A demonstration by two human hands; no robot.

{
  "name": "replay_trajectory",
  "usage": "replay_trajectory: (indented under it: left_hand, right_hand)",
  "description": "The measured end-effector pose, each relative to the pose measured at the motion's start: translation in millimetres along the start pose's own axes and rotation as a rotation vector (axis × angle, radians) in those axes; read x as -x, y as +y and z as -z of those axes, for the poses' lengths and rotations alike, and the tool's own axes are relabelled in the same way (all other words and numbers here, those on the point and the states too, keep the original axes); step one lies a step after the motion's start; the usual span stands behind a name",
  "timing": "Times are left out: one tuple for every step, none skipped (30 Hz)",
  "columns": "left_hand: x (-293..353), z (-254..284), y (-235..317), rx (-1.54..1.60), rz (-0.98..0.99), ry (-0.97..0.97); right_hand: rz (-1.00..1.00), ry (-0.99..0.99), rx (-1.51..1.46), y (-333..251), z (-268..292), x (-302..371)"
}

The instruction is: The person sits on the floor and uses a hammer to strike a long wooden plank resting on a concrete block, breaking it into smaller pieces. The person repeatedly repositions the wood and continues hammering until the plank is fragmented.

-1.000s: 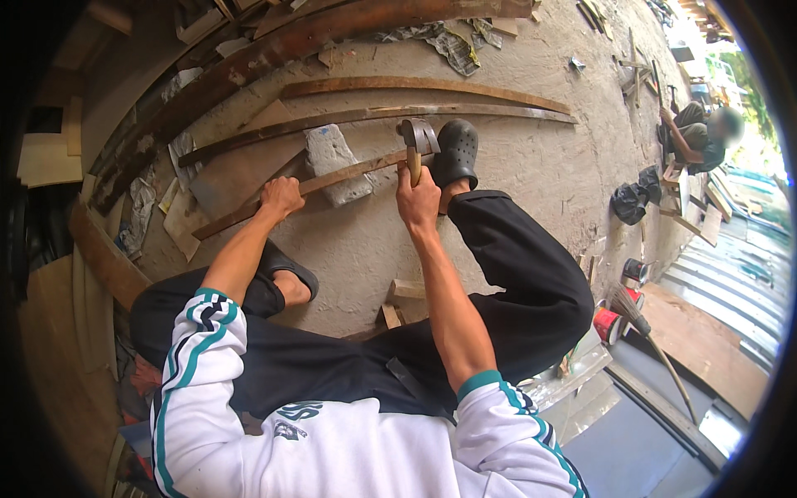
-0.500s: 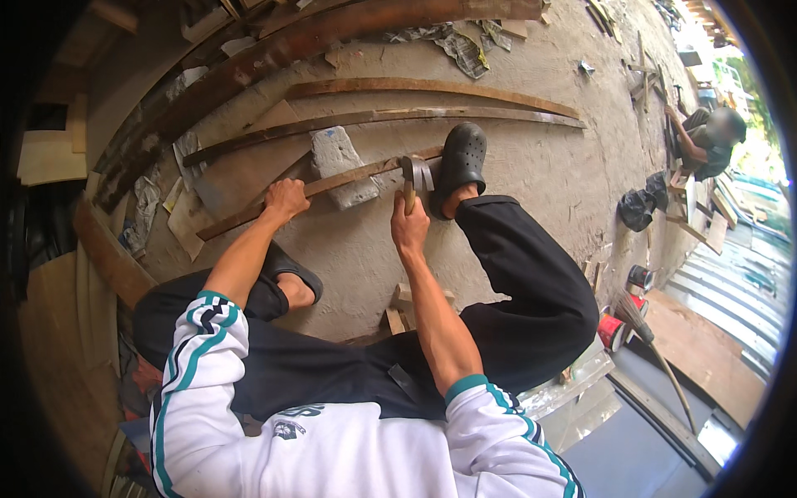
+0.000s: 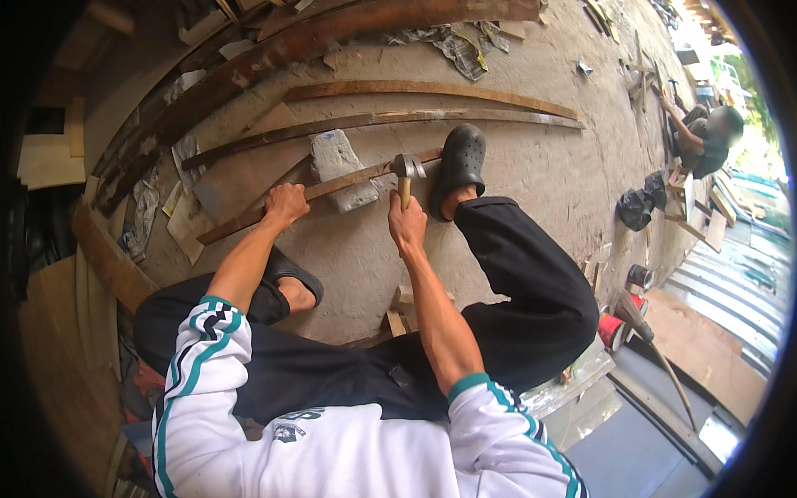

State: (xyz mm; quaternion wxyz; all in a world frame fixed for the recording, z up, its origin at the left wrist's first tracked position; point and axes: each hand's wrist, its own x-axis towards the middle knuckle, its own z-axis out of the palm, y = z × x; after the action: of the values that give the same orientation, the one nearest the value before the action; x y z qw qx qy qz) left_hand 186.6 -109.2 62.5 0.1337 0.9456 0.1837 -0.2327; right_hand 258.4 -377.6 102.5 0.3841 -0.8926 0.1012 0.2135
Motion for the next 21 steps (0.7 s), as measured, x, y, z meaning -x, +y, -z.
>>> replay_trajectory:
  left_hand:
    - [2.5, -1.8, 2.1, -0.002, 0.003, -0.001]
    - [4.9, -3.9, 1.4, 0.009, 0.002, -0.015]
    - [5.8, -5.1, 0.3, 0.02, 0.002, -0.029]
    - [2.2, -1.5, -0.7, 0.028, -0.002, -0.032]
    - [1.0, -2.2, -2.7, 0.021, 0.001, -0.032]
    - [0.2, -3.5, -4.1, 0.013, 0.005, -0.033]
    - [0.9, -1.8, -1.5, 0.008, 0.004, -0.035]
    - [3.6, -0.8, 0.5, 0.015, 0.017, -0.03]
    - [7.8, -0.5, 2.6, 0.022, 0.031, -0.025]
    - [7.5, 5.1, 7.0, 0.028, 0.036, -0.012]
    - [5.0, 6.0, 6.7, 0.019, 0.027, -0.012]
    - [2.7, 3.0, 6.4, 0.011, 0.018, -0.014]
    - [2.2, 3.1, 5.3, 0.001, 0.015, -0.017]
    - [2.0, 2.6, 5.3, -0.005, 0.014, -0.024]
    - [1.9, 1.9, 6.3, -0.01, 0.012, -0.032]
    - [2.2, 2.0, 6.3, -0.016, 0.015, -0.039]
    - [3.9, -1.7, 3.7, -0.007, 0.016, -0.034]
    - [5.4, -5.0, 0.4, 0.001, 0.016, -0.029]
    - [4.4, -3.9, -0.4, 0.007, 0.011, -0.018]
    - [4.0, -3.6, -0.6, 0.009, 0.013, -0.019]
    - [4.0, -3.4, -1.0, 0.011, 0.016, -0.019]
  right_hand:
    - [0.038, 0.038, -0.028, -2.2, 5.7, 6.3]
    - [0.071, 0.068, -0.042, -9.1, 8.7, 10.8]
    - [0.105, 0.098, -0.056, -17.7, 10.4, 12.5]
    - [0.145, 0.135, -0.076, -30.8, 12.9, 10.5]
    - [0.227, 0.181, -0.104, -38.8, 14.6, 9.4]
    - [0.31, 0.207, -0.139, -46.6, 17.9, 7.5]
    - [0.325, 0.21, -0.161, -51.3, 21.5, 8.4]
    - [0.34, 0.212, -0.184, -54.1, 23.3, 9.2]
    - [0.336, 0.222, -0.181, -46.7, 17.2, 8.4]
    - [0.336, 0.242, -0.179, -33.2, 7.8, 4.5]
    - [0.336, 0.257, -0.178, -19.1, -1.8, -0.9]
    - [0.197, 0.164, -0.018, -5.4, -7.9, -7.6]
    - [0.111, 0.076, 0.008, -8.8, -5.4, -11.8]
    - [0.025, -0.011, 0.034, -12.0, -0.8, -16.8]
    - [0.076, 0.01, 0.057, -14.2, 3.3, -19.1]
    - [0.13, 0.028, 0.08, -23.4, 9.1, -18.3]
    - [0.178, 0.044, 0.105, -31.2, 14.2, -13.0]
    - [0.209, 0.07, 0.038, -39.0, 17.5, -6.4]
    - [0.242, 0.102, -0.031, -49.2, 21.1, -1.0]
    - [0.274, 0.134, -0.101, -55.9, 23.2, 2.2]
    - [0.329, 0.17, -0.122, -58.7, 23.7, 2.0]
